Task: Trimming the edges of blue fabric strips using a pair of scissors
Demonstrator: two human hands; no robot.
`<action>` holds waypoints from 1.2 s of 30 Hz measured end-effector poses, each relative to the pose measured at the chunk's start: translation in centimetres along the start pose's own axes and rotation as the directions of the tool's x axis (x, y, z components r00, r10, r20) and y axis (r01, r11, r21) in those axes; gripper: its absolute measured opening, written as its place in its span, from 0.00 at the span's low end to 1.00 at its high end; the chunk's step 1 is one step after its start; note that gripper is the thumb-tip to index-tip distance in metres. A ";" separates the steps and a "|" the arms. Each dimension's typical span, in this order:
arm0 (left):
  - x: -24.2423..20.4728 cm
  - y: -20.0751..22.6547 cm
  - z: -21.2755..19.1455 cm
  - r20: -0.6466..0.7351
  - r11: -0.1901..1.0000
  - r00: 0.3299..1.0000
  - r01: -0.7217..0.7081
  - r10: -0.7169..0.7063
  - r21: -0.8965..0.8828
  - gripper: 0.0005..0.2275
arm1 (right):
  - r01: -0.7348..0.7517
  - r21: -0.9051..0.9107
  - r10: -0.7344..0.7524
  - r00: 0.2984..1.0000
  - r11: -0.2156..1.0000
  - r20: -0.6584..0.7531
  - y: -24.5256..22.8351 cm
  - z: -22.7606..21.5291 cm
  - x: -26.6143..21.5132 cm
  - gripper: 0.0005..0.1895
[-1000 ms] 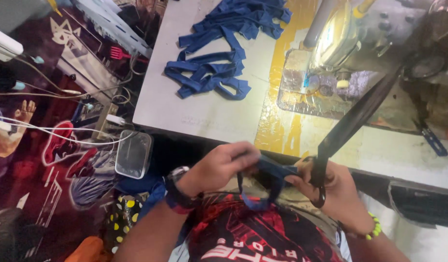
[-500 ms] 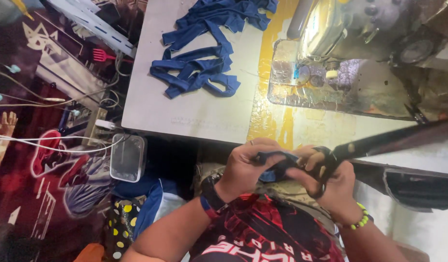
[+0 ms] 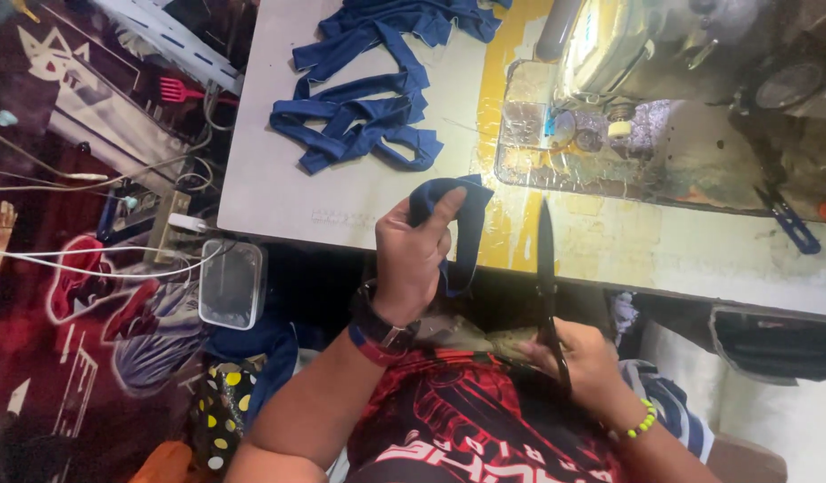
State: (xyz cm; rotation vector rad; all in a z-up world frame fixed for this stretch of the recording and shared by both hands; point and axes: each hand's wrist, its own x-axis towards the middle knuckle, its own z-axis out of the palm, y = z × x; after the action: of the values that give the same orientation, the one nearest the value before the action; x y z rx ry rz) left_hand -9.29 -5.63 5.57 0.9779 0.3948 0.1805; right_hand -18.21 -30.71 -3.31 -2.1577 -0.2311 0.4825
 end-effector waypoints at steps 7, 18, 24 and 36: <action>0.3 -0.7 -0.2 -0.055 0.999 0.998 0.016 -0.015 0.030 0.06 | 0.091 0.133 -0.093 0.996 0.987 0.005 0.6 0.8 0.3 0.18; 0.1 -0.5 0.7 -0.084 0.997 0.995 0.048 -0.053 -0.060 0.09 | 0.038 0.063 -0.040 0.998 0.997 0.045 -0.4 1.6 1.3 0.23; 0.4 -2.2 1.0 -0.078 0.998 0.997 0.022 -0.026 -0.056 0.07 | 0.097 0.355 -0.127 0.990 0.930 0.063 -0.1 1.5 2.1 0.14; 0.1 -3.5 1.9 -0.069 0.999 0.997 -0.020 0.022 0.031 0.05 | 0.160 0.273 -0.168 0.986 0.949 0.006 -1.6 2.3 3.0 0.14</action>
State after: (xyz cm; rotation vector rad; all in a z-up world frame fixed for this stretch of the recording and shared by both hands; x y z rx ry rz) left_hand -8.53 -8.95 3.56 1.0075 0.4521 0.2290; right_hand -16.46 -27.09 -3.96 -1.8465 -0.3373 0.4236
